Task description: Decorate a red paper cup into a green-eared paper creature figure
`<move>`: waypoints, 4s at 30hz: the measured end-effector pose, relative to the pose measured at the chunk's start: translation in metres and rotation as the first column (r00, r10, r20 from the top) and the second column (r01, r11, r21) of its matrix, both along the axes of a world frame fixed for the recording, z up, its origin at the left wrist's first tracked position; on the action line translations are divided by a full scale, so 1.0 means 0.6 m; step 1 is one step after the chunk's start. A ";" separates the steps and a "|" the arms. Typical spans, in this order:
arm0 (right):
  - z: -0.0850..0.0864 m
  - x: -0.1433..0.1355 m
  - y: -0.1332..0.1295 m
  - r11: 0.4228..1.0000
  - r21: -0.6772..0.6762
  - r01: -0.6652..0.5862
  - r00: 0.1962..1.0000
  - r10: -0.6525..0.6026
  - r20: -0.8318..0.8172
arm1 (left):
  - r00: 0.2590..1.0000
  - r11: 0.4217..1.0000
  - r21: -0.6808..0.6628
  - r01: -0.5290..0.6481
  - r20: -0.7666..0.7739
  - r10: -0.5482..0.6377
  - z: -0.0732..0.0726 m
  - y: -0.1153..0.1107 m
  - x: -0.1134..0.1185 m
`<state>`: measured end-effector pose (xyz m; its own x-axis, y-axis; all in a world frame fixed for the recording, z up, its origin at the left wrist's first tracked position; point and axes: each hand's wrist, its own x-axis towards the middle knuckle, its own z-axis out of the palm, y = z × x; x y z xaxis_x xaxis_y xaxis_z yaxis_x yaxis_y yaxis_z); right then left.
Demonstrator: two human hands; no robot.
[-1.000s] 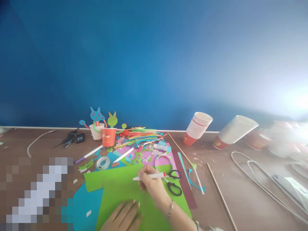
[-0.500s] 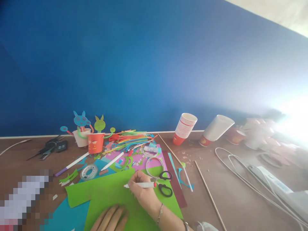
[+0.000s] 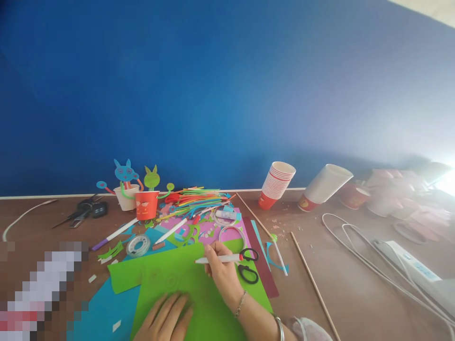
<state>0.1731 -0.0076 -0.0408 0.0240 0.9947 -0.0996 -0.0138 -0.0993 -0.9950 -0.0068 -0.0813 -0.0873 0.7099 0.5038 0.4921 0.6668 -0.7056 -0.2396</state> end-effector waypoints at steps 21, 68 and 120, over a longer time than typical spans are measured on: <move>-0.007 -0.006 -0.007 0.986 0.011 -0.168 0.949 0.158 0.273 | 0.998 0.997 -0.048 -0.062 0.003 0.062 0.004 0.004 -0.004; -0.009 0.010 0.016 0.997 -0.010 -0.082 0.993 0.082 0.080 | 0.980 0.675 -0.737 -0.030 0.111 0.165 0.069 0.090 -0.033; -0.008 0.005 0.008 0.992 0.060 -0.110 0.945 0.086 0.314 | 0.944 0.743 -0.669 0.024 0.260 0.203 0.062 0.083 -0.032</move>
